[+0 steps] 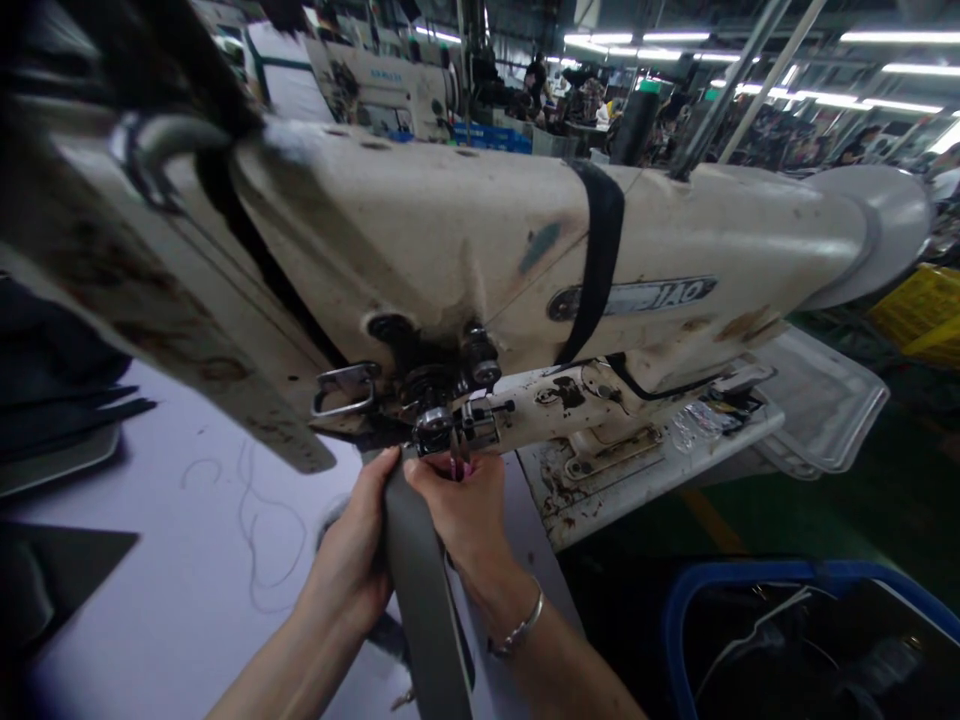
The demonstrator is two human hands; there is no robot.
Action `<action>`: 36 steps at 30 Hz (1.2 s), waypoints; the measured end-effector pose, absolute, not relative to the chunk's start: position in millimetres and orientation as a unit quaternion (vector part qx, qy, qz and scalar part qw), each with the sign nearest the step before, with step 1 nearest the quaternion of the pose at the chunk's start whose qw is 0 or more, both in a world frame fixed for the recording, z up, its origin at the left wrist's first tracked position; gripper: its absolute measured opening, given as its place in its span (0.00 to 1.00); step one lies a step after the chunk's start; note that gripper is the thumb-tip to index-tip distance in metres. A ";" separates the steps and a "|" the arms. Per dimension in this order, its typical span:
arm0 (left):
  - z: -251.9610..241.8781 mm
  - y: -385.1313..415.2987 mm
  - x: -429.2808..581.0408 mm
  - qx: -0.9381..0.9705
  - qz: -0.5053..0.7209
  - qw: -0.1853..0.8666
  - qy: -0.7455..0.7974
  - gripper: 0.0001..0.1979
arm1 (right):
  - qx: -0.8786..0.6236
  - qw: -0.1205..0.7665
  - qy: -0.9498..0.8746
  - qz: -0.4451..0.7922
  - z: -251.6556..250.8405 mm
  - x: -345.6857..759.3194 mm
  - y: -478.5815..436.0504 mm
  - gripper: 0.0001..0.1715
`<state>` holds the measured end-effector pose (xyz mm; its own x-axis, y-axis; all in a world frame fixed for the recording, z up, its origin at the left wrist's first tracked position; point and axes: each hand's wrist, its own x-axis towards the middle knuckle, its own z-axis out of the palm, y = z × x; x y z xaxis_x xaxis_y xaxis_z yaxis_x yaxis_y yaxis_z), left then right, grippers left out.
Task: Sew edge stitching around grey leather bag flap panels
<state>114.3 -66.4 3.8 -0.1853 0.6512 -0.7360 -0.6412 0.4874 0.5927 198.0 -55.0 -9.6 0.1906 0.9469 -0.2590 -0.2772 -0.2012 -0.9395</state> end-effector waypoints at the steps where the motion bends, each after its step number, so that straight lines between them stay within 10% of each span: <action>1: 3.8 -65.8 114.5 0.005 0.508 0.637 0.580 0.19 | -0.542 0.548 -0.309 0.557 -9.2 198.6 -55.0 0.09; 27: -3.4 -43.9 105.5 0.074 0.553 0.636 0.534 0.15 | -0.573 0.492 -0.438 0.488 -13.9 212.2 -65.7 0.15; 36: -8.0 -42.9 106.8 0.073 0.569 0.657 0.489 0.24 | -0.665 0.602 -0.392 -0.205 78.4 383.7 -38.6 0.12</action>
<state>106.8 -42.9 -8.0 -0.1254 0.8195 -0.5592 -0.6771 0.3413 0.6520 383.7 -38.6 78.4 0.6078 0.2749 0.7450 0.7686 0.0321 -0.6389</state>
